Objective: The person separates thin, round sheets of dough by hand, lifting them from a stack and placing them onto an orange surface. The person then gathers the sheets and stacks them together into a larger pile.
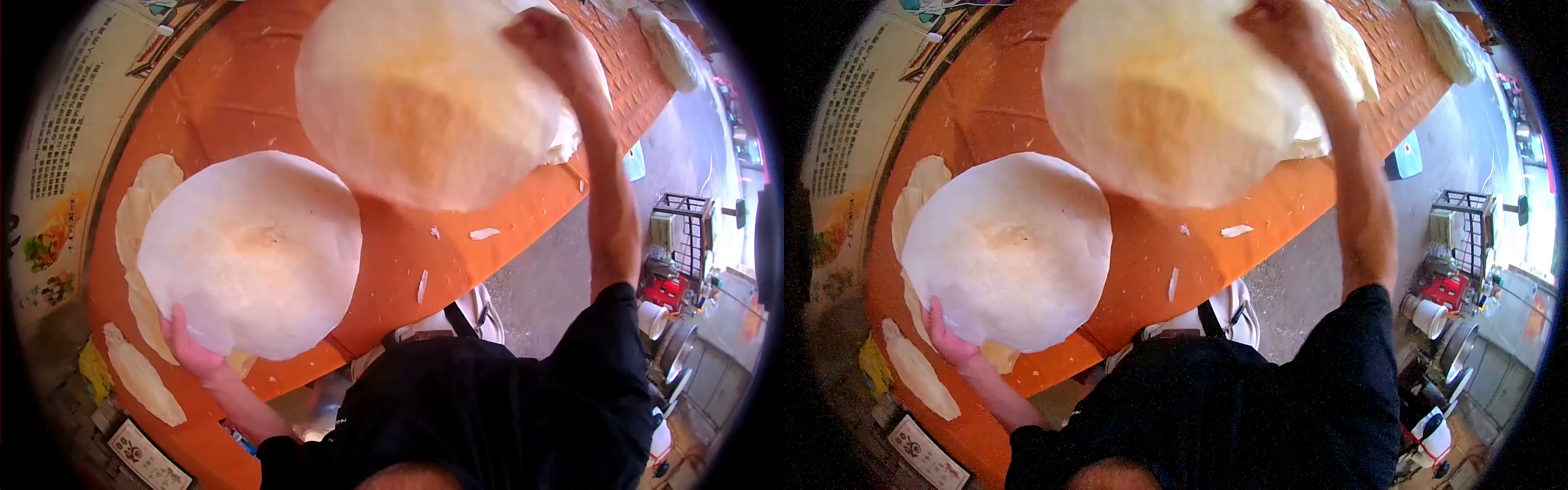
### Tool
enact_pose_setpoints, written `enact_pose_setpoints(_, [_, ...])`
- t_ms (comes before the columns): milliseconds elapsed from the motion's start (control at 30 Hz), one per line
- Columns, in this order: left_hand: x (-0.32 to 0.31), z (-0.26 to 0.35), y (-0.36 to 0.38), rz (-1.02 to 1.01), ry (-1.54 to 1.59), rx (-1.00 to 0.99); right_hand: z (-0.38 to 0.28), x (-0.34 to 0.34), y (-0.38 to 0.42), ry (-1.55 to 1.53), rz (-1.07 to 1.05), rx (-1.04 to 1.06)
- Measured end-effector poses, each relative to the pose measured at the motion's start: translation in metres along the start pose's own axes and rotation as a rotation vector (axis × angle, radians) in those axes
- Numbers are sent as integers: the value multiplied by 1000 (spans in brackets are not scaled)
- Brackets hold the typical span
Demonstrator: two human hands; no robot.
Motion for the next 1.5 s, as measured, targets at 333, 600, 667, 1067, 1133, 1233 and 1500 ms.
enact_pose_setpoints(333, [-203,-14,66,-739,-4,88,-57,-55,83,-650,-382,-371])
enact_pose_setpoints(600, [-320,-72,173,-1189,-292,-273,-89,-94,123,-586,-482,-389])
enact_pose_setpoints(667, [-317,-69,175,-1176,-248,-321,-79,-92,112,-622,-625,-422])
enact_pose_setpoints(1067, [-99,-127,3,-421,-920,-266,-191,118,-67,2,44,783])
enact_pose_setpoints(1133, [-52,-133,-23,-287,-1173,-513,-91,93,-97,-20,64,495])
enact_pose_setpoints(1233, [7,-153,-43,-154,-1365,-426,98,-12,-109,-333,-268,38])
enact_pose_setpoints(1500, [20,-153,-50,-240,-1219,-323,-65,-201,86,336,-471,246])
Point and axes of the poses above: each hand's wrist, its own y-axis away from the middle knuckle, its own x-axis out of the back of the hand, z = x × y, the point moved 9 cm from there along -y, towards the middle knuckle, and after that the axes turned 5 degrees about y, right-handed, at the moved point
